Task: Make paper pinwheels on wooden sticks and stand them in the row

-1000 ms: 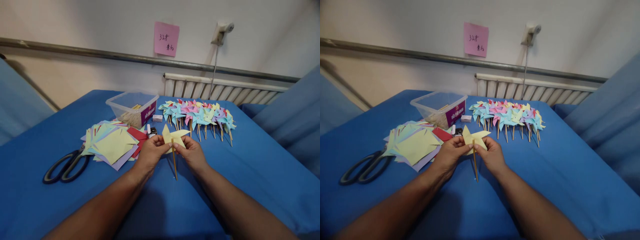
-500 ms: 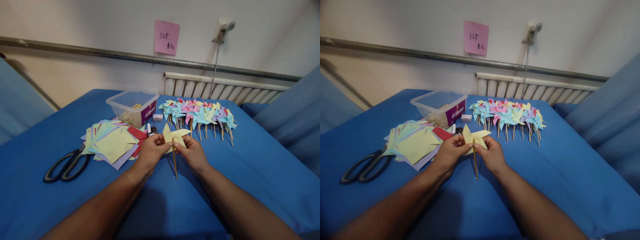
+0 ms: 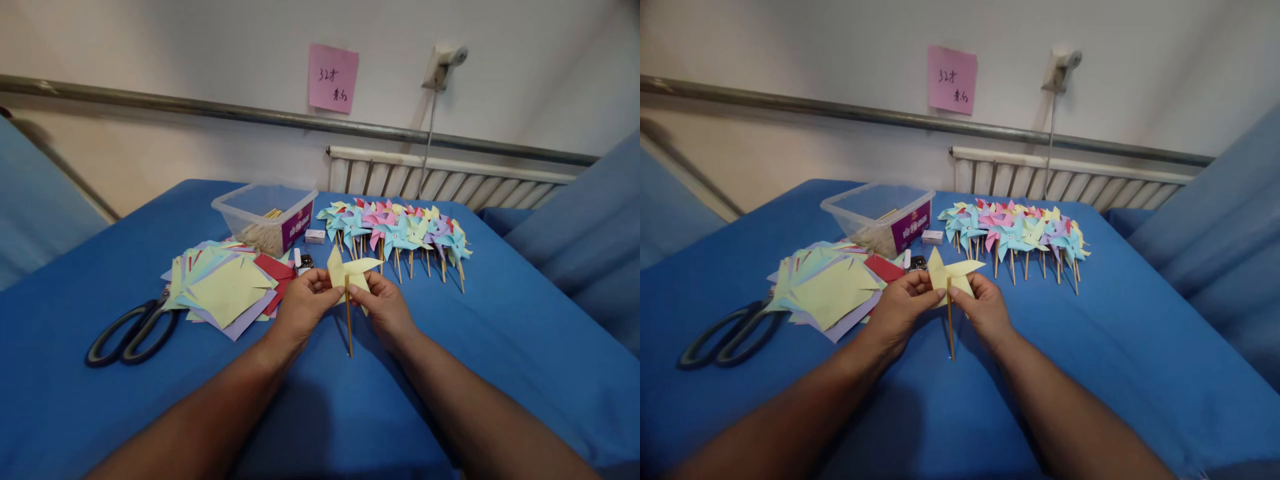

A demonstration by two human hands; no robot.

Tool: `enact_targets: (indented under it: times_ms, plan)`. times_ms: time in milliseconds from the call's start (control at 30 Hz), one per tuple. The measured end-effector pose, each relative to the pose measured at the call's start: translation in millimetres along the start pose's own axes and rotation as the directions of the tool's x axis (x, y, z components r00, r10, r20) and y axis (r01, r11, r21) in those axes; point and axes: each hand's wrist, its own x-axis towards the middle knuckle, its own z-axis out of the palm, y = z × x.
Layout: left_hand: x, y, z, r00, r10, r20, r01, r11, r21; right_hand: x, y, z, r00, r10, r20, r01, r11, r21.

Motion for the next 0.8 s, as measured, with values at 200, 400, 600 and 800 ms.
enact_targets:
  times_ms: [200,400,600,800]
  plan:
    - [0.0,-1.5,0.0,1.0,-0.002,-0.004,0.002,1.0,-0.005,-0.5,2.3,0.0,1.0,-0.004,-0.019,0.004,1.0,0.002]
    - [0.6,-1.5,0.4,1.0,0.008,-0.015,-0.008,1.0,0.002,0.7,4.0,-2.0,1.0,-0.024,-0.019,0.023,0.999,-0.03]
    - [-0.3,-1.9,0.6,0.999,0.042,-0.006,-0.042,0.999,0.008,-0.2,4.8,-2.2,0.998,-0.056,-0.016,0.055,0.997,-0.059]
    - [-3.3,-0.9,2.1,0.996,0.09,-0.004,-0.089,0.994,0.056,-3.3,2.0,-1.5,0.996,-0.09,-0.009,0.089,0.993,-0.083]
